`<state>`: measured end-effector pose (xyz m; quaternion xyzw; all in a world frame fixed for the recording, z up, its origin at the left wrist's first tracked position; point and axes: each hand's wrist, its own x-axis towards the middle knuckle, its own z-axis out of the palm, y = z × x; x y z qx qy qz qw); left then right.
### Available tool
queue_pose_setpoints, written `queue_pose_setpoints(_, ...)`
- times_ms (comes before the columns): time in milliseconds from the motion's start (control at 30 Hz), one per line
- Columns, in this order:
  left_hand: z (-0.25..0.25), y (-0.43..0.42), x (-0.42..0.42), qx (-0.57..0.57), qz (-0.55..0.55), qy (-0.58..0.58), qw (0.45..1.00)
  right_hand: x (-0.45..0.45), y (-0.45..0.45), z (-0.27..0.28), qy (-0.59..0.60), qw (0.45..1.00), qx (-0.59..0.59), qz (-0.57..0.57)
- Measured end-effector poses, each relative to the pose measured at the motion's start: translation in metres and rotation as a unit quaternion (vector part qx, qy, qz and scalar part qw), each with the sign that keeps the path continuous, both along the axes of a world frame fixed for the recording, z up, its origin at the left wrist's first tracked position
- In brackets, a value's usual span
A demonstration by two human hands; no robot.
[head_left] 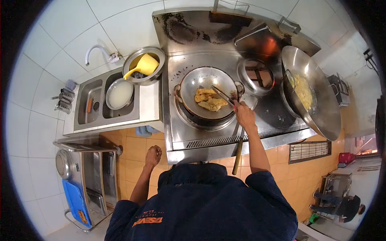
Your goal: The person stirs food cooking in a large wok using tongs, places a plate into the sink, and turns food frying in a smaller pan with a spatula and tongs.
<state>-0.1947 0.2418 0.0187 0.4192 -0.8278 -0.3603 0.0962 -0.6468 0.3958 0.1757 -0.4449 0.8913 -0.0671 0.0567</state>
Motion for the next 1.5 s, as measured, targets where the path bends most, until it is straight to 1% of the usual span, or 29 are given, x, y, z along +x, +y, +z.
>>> queue_pose_setpoints(33,-0.003,-0.003,0.0,-0.007,-0.005,0.012,1.0,0.005,0.005,0.003,-0.006,1.0,-0.012,0.001)
queue_pose_setpoints(133,-0.007,-0.008,-0.004,-0.03,-0.001,0.026,0.999,0.016,0.025,0.011,0.032,0.999,-0.024,-0.004)
queue_pose_setpoints(233,-0.008,-0.012,-0.006,-0.014,-0.015,0.018,1.0,0.013,0.041,0.008,0.063,0.994,0.084,0.001)
queue_pose_setpoints(267,-0.009,-0.013,-0.007,-0.012,-0.017,0.02,1.0,0.013,0.045,0.007,0.081,0.994,0.078,0.011)
queue_pose_setpoints(333,-0.008,-0.011,-0.009,-0.008,-0.019,0.025,0.999,0.012,0.05,-0.001,0.117,0.99,0.066,0.033)
queue_pose_setpoints(433,-0.002,-0.007,-0.012,-0.016,-0.026,0.008,1.0,0.006,0.041,-0.032,0.13,0.99,0.052,0.031)
queue_pose_setpoints(533,-0.003,-0.003,-0.013,-0.032,-0.033,-0.011,0.999,0.008,0.018,-0.046,0.169,0.984,0.055,-0.01)
queue_pose_setpoints(567,-0.004,-0.004,-0.012,-0.032,-0.033,-0.004,0.999,0.009,0.017,-0.046,0.156,0.986,0.049,-0.025)
queue_pose_setpoints(633,-0.012,-0.007,-0.006,-0.033,-0.03,0.013,0.999,0.014,0.012,-0.028,0.129,0.99,0.036,-0.051)
queue_pose_setpoints(733,-0.01,-0.004,-0.001,-0.02,-0.018,0.011,1.0,0.025,0.017,0.006,0.061,0.997,0.04,0.011)
queue_pose_setpoints(833,-0.008,-0.001,0.001,-0.012,-0.009,-0.011,1.0,0.038,0.02,0.015,0.041,0.993,0.088,0.063)
queue_pose_setpoints(933,0.001,0.004,-0.001,0.014,0.021,-0.042,0.999,0.032,0.019,-0.005,0.057,0.993,0.092,0.056)
queue_pose_setpoints(1033,-0.001,0.004,0.002,0.02,0.019,0.003,1.0,0.026,0.015,-0.018,0.132,0.988,0.076,0.033)
queue_pose_setpoints(1133,-0.003,0.001,0.005,0.009,0.027,0.008,1.0,0.013,0.013,-0.006,0.07,0.99,0.124,-0.004)
queue_pose_setpoints(1233,-0.007,0.0,0.009,-0.032,-0.002,0.011,0.999,0.004,0.012,0.004,0.072,0.992,0.105,-0.006)
queue_pose_setpoints(1267,-0.009,0.001,0.011,-0.022,0.006,0.004,1.0,0.003,0.008,0.007,0.069,0.992,0.108,-0.003)
queue_pose_setpoints(1367,-0.012,0.002,0.01,-0.006,0.011,-0.001,1.0,0.007,0.0,-0.02,0.112,0.99,0.08,-0.005)
queue_pose_setpoints(1400,-0.011,0.002,0.011,-0.007,0.01,0.007,1.0,0.004,0.001,-0.037,0.137,0.985,0.104,0.004)
queue_pose_setpoints(1500,0.001,0.003,0.003,0.003,0.014,-0.005,1.0,0.004,0.004,-0.039,0.115,0.989,0.088,0.037)
